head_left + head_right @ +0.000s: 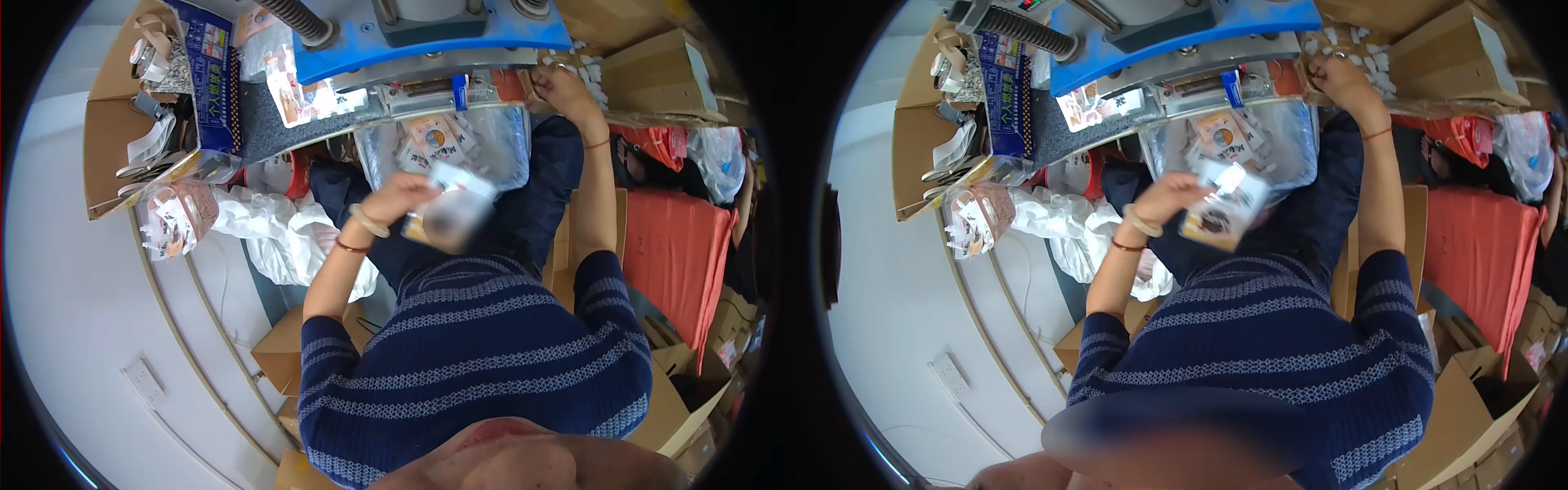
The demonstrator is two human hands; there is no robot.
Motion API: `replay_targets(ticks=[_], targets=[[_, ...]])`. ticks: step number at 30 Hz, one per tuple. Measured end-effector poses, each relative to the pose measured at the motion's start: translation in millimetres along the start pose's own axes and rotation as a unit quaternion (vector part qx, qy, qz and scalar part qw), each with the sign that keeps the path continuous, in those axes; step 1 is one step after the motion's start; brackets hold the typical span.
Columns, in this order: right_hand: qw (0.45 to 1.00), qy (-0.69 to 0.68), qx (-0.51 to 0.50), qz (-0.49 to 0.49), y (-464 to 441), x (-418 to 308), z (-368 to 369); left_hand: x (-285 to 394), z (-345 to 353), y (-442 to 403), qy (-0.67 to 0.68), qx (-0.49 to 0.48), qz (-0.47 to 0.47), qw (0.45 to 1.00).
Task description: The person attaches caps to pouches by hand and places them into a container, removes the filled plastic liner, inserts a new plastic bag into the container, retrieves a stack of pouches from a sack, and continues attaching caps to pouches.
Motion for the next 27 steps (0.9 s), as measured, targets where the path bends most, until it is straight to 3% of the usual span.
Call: replay_targets(ticks=[2, 5, 7, 8, 10, 13, 20, 22, 23, 24, 26, 27], targets=[[0.999, 0.037, -0.022, 0.01, -3.5, 22.4, 3.2, -0.3, -33.1, 12.5, 0.094, 0.139, 0.033, 0.985], [0.997, 0.079, -0.007, 0.008, 14.1, 16.9, -2.1, 1.3, -69.3, 24.6, 0.121, 0.248, 0.111, 0.955], [0.963, 0.139, 0.224, -0.06, 34.3, -41.2, -30.4, 24.7, -63.3, 30.1, 0.135, 0.285, 0.151, 0.937], [0.963, 0.138, 0.224, -0.062, 43.5, -64.1, -34.7, 32.9, -58.3, 30.5, 0.098, 0.303, 0.177, 0.931], [0.973, -0.126, 0.191, -0.032, 60.2, -101.6, -37.6, 43.2, -47.9, 25.6, 0.032, 0.325, 0.211, 0.921], [0.959, -0.265, 0.097, -0.021, 70.8, -140.5, 2.6, 59.7, -28.0, 14.5, -0.069, 0.325, 0.237, 0.913], [0.939, -0.18, 0.227, -0.187, 35.1, -190.1, -18.9, 80.5, -4.4, 12.6, -0.087, 0.288, 0.244, 0.922], [0.938, -0.17, 0.204, -0.225, 24.4, -185.8, -16.1, 82.6, -2.4, 15.1, -0.091, 0.271, 0.214, 0.934], [0.954, -0.11, 0.139, -0.241, 21.3, -184.6, -15.9, 83.1, -7.0, 16.4, -0.09, 0.276, 0.214, 0.933], [0.964, -0.051, 0.075, -0.252, 20.3, -183.4, -14.6, 81.8, -10.6, 16.0, -0.115, 0.222, 0.184, 0.951], [0.96, -0.045, 0.036, -0.276, 16.8, -180.1, -12.6, 73.8, -14.1, 10.1, -0.113, 0.118, 0.124, 0.979], [0.968, -0.106, -0.025, -0.228, 13.1, -175.8, -7.3, 68.5, -14.8, 4.3, -0.083, 0.074, 0.099, 0.989]])
Point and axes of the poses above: each hand's wrist, its own y-axis away from the middle knuckle, its own z-axis out of the palm, x = y × z, the point moved 3 cm from there along -y, towards the middle knuckle, and after that the axes turned 7 degrees about -z, right-handed, at the moved point
